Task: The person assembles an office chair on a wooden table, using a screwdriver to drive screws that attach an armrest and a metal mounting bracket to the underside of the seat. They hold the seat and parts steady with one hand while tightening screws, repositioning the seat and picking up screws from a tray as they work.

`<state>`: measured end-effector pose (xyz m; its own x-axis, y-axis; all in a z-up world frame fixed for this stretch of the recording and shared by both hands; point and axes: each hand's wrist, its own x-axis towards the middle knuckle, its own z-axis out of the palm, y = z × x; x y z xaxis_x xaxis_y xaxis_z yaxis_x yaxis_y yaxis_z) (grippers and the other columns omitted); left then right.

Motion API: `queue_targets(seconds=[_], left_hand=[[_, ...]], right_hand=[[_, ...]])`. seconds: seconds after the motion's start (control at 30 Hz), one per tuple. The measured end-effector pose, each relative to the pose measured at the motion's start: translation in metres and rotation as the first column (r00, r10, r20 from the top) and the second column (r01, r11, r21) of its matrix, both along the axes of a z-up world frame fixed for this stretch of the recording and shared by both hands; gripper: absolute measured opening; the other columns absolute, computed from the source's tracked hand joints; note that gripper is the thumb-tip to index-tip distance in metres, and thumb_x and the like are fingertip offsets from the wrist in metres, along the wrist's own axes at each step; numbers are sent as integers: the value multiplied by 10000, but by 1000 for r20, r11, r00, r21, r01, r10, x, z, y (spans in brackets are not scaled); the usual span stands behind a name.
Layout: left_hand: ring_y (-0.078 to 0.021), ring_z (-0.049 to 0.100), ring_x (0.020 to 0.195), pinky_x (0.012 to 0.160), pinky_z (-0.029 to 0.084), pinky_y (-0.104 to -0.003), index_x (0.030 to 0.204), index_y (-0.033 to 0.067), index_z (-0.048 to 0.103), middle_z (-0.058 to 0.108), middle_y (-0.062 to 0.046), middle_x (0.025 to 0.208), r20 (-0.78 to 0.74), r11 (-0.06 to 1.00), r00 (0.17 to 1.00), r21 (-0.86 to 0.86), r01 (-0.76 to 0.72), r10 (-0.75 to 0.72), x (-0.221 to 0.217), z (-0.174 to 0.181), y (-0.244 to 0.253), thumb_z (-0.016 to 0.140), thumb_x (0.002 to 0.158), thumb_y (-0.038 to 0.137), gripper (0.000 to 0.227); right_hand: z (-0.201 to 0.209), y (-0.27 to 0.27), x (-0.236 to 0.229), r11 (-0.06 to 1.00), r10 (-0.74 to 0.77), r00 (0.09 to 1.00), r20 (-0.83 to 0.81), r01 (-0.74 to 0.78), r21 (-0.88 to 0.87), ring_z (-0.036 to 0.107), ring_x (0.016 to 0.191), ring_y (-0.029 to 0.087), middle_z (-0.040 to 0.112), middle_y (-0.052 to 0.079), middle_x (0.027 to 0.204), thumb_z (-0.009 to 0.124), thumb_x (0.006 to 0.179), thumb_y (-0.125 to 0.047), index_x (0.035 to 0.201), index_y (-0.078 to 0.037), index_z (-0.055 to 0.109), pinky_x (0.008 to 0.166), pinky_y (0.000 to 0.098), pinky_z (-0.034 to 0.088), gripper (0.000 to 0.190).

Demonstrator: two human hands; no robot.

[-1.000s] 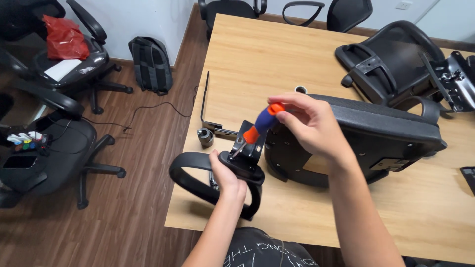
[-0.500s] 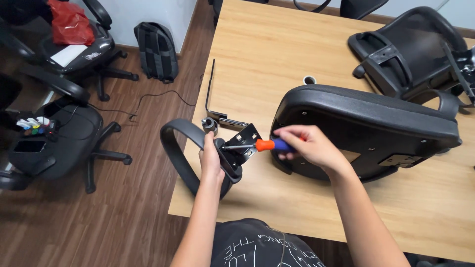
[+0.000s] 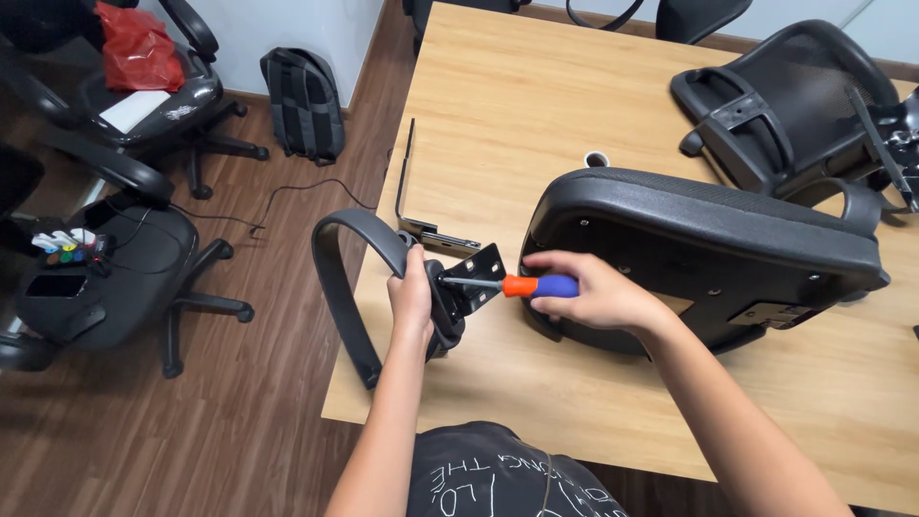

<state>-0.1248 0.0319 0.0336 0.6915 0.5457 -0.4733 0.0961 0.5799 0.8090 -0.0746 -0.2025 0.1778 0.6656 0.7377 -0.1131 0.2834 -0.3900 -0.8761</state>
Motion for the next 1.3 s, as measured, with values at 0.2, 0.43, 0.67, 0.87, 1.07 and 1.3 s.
queue_targets(seconds=[0.2, 0.43, 0.67, 0.87, 1.07, 1.3], left_hand=[[-120, 607, 719, 650, 496, -300, 909, -64, 708, 663, -66, 796, -110, 973, 993, 221, 69, -45, 2, -8, 0, 625, 943, 400, 473], [-141, 636, 743, 673, 518, -319, 959, -99, 702, 685, -95, 834, -145, 981, 988, 179, 74, -48, 6, -14, 0, 622, 945, 412, 518], [-115, 631, 735, 658, 516, -292, 980, -40, 682, 665, -48, 835, -95, 994, 993, 81, 73, -66, 6, -29, -3, 613, 952, 399, 445], [-121, 612, 676, 605, 508, -297, 921, -11, 663, 632, -38, 789, -79, 997, 995, -38, 63, -66, 7, -25, 0, 625, 948, 375, 388], [-108, 600, 671, 596, 495, -285, 911, -1, 663, 622, -26, 784, -52, 998, 997, -40, 53, -55, 9, -30, 3, 627, 950, 376, 381], [-108, 605, 658, 586, 503, -285, 896, 3, 660, 623, -21, 772, -66, 997, 996, -42, 63, -66, 8, -24, 1, 624, 951, 379, 382]], right_hand=[[-80, -22, 24, 968, -170, 881, -441, 66, -241, 543, 590, 133, 701, 142, 834, 639, 1045, -413, 1097, 44, 773, 524, 291, 416, 479], [-51, -11, 16, 979, 9, 833, 553, -120, 164, 684, 769, 142, 724, 85, 921, 831, 902, -382, 1156, -29, 739, 689, 291, 550, 445], [1, 13, -1, 897, -224, 974, -44, 188, -400, 695, 791, 253, 760, 146, 911, 749, 875, -268, 1119, -88, 802, 733, 360, 556, 308], [3, 13, -4, 989, -79, 904, 420, 124, -80, 726, 873, 232, 722, 69, 972, 836, 706, -124, 1086, -128, 794, 776, 333, 571, 382], [3, 12, 4, 989, 7, 911, 412, 54, -136, 720, 907, 267, 731, 107, 992, 840, 697, -150, 1113, -111, 776, 816, 357, 563, 423], [27, 29, -10, 873, -84, 953, 290, 211, -439, 749, 820, 293, 760, 151, 906, 728, 920, -328, 1151, -123, 760, 782, 356, 581, 311]])
